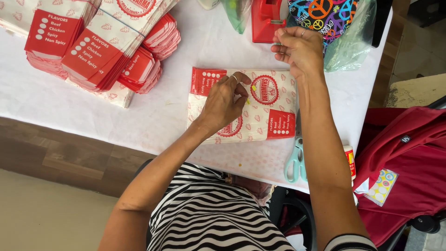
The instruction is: Organizing, folding, and applying adhesive to paper food bags for packaging.
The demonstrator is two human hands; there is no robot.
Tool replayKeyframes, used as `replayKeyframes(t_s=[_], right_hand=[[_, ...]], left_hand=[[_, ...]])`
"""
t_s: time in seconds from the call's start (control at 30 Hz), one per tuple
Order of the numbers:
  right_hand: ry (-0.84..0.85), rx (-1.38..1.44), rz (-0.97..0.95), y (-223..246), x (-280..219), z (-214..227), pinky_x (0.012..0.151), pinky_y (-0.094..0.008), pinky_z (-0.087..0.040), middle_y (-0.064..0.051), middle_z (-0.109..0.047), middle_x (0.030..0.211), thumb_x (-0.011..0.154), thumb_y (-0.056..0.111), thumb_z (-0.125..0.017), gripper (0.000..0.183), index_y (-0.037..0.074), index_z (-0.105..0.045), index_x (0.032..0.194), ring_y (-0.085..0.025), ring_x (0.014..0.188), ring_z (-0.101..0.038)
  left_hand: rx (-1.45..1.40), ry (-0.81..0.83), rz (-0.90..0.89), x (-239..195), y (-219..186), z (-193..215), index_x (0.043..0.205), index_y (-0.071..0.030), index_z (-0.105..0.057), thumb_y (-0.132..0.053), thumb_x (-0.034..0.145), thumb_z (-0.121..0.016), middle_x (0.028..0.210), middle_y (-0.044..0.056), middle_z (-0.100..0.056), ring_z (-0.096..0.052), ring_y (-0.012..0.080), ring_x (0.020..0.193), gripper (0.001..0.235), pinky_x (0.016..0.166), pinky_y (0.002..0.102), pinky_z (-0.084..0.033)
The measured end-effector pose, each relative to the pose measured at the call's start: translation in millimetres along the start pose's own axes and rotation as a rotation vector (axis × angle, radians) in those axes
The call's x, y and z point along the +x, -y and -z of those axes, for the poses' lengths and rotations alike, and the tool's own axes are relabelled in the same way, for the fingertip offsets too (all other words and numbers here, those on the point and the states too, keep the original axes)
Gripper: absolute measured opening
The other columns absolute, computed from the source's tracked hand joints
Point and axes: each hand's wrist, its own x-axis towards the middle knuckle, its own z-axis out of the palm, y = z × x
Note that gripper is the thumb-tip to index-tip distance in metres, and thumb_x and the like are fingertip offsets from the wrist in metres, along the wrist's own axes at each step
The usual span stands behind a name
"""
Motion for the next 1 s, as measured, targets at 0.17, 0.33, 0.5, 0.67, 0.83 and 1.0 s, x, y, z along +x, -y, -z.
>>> replayKeyframes(t_s=[0.17,0.33,0.5,0.67,0.83,1.0], right_hand=[[0.035,0.147,0.005,-15,3,-1,0.06,-0.026,-0.063,-0.01,-0.074,0.078,0.087,0.016,-0.082,0.016,0.003,-0.074,0.091,-0.016,0.063,-0.072],[-0.126,-0.22,0.338,-51,38,-1,0.046,-0.021,-0.062,-0.007,-0.078,0.072,0.085,0.002,-0.076,0.005,0.004,-0.073,0.083,-0.01,0.051,-0.071],[-0.136,-0.31,0.598,-55,36,24,0.044,-0.023,-0.065,-0.008,-0.077,0.069,0.084,-0.005,-0.071,0.011,0.005,-0.073,0.079,-0.011,0.051,-0.072],[0.187,-0.163,0.199,-16,-55,33,0.049,-0.021,-0.048,-0.008,-0.069,0.071,0.091,-0.001,-0.07,0.007,0.005,-0.073,0.092,-0.011,0.052,-0.059],[0.282,-0.085,0.217,-65,-85,26,0.046,-0.022,-0.057,-0.016,-0.068,0.07,0.09,-0.004,-0.07,0.009,-0.005,-0.074,0.098,-0.014,0.051,-0.066],[0.276,-0.014,0.191,-77,-104,14,0.044,-0.022,-0.057,-0.016,-0.069,0.07,0.093,-0.004,-0.072,0.006,-0.006,-0.073,0.098,-0.015,0.051,-0.067]], left_hand=[[0.013,0.002,0.005,-3,-5,-1,0.116,-0.009,-0.058,0.012,0.077,-0.065,0.08,0.002,-0.076,-0.062,0.0251,0.082,0.045,0.078,0.039,-0.052],[0.001,0.002,-0.006,-6,-7,-1,0.115,-0.007,-0.057,0.013,0.076,-0.062,0.079,0.003,-0.076,-0.06,0.0241,0.079,0.044,0.08,0.038,-0.051],[-0.015,-0.014,0.024,-9,-11,9,0.115,-0.007,-0.058,0.013,0.079,-0.06,0.081,0.005,-0.076,-0.059,0.0245,0.083,0.042,0.075,0.038,-0.052],[-0.065,-0.038,0.013,-14,-14,16,0.115,-0.004,-0.059,0.018,0.08,-0.063,0.083,0.008,-0.073,-0.064,0.0229,0.092,0.042,0.072,0.033,-0.062],[0.023,-0.084,0.038,-15,-6,9,0.114,-0.006,-0.067,0.011,0.079,-0.076,0.083,0.011,-0.076,-0.068,0.0288,0.085,0.04,0.079,0.038,-0.059],[0.036,-0.1,0.001,-5,-14,13,0.115,-0.007,-0.066,0.008,0.082,-0.076,0.085,0.012,-0.076,-0.068,0.028,0.084,0.037,0.078,0.038,-0.059]])
